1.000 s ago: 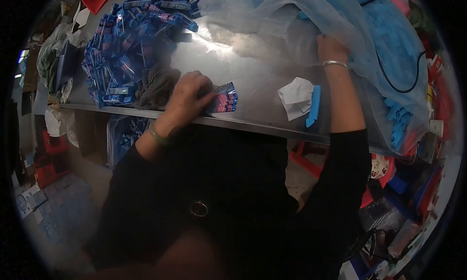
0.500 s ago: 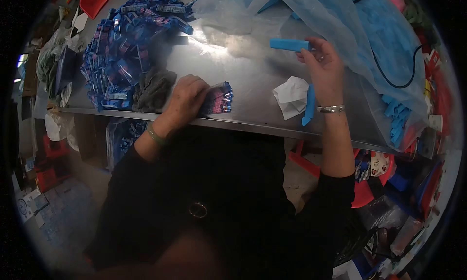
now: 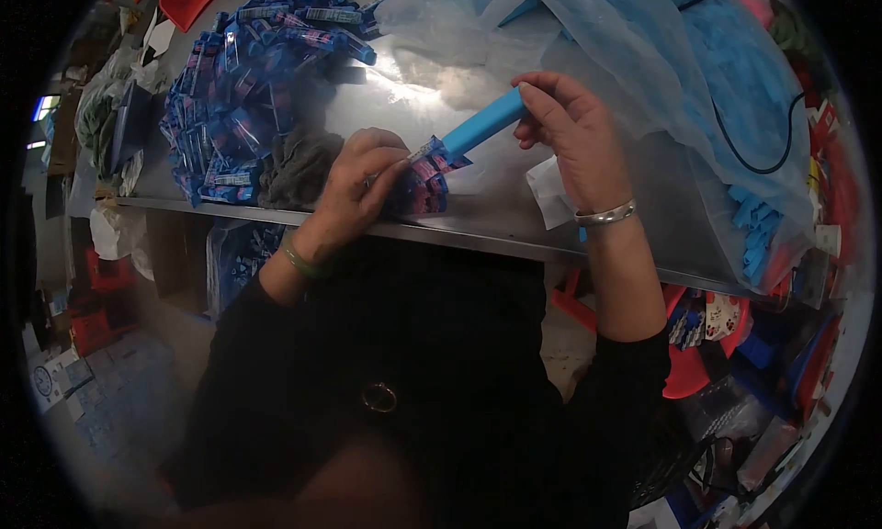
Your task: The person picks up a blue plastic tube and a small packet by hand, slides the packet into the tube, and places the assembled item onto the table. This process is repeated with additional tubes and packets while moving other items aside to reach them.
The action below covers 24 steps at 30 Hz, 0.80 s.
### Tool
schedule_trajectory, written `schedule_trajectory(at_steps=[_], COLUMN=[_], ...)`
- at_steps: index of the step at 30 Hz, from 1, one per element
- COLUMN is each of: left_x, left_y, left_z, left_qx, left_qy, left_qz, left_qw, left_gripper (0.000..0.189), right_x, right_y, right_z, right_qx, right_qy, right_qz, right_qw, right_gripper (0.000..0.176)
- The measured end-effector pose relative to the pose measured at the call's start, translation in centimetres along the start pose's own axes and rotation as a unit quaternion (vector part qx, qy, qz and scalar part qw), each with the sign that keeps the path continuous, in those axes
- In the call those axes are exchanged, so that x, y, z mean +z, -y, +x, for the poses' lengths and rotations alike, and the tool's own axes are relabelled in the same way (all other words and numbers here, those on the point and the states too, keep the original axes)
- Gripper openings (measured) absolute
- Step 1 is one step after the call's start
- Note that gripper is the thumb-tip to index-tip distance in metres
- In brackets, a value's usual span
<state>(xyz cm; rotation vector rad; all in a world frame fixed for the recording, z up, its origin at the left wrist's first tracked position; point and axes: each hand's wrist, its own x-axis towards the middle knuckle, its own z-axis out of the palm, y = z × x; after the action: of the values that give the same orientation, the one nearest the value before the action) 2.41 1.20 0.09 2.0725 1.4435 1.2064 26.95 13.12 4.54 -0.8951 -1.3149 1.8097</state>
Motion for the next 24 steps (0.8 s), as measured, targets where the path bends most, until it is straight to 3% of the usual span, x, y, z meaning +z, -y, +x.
schedule_trajectory(at_steps=[5,7,11,14,16,17,19,24], left_x=[0.2,0.2,0.3,0.6,1.3,1.4,1.5,1.4], left_y=[0.0,0.1,0.0,-0.2,-0.7,-1.0,-1.6,-1.5], left_z=[0.0,0.1,0.4,0.5,0.5,0.6,1.1,1.3], left_qx=[0.013,0.027,0.018,-0.030,-0.206,-0.205,-0.292,-0.312], left_qy=[-0.003,-0.009,-0.016,-0.009,-0.011,-0.011,0.022,0.044], left_qz=[-0.009,0.007,0.005,-0.034,-0.205,-0.205,-0.350,-0.432], left_qw=[1.000,1.000,1.000,0.999,0.957,0.957,0.890,0.845], left_gripper=[0.014,0.015,0.016,0.017,0.018,0.018,0.021,0.021], right_x=[0.7,1.2,2.3,3.5,4.0,4.3,4.6,4.9], right_y=[0.0,0.1,0.2,-0.2,-0.8,-1.1,-1.7,-2.0], right_z=[0.2,0.2,0.5,0.7,0.9,1.0,1.2,1.2], right_qx=[0.022,-0.008,-0.021,-0.020,-0.026,-0.027,-0.031,-0.024], right_qy=[-0.007,-0.021,-0.044,-0.043,-0.054,-0.054,-0.048,-0.021], right_qz=[-0.043,-0.115,-0.120,-0.121,-0.127,-0.127,-0.118,-0.156], right_qw=[0.999,0.993,0.992,0.991,0.990,0.990,0.991,0.987], right_gripper=[0.027,0.027,0.026,0.023,0.023,0.023,0.023,0.020])
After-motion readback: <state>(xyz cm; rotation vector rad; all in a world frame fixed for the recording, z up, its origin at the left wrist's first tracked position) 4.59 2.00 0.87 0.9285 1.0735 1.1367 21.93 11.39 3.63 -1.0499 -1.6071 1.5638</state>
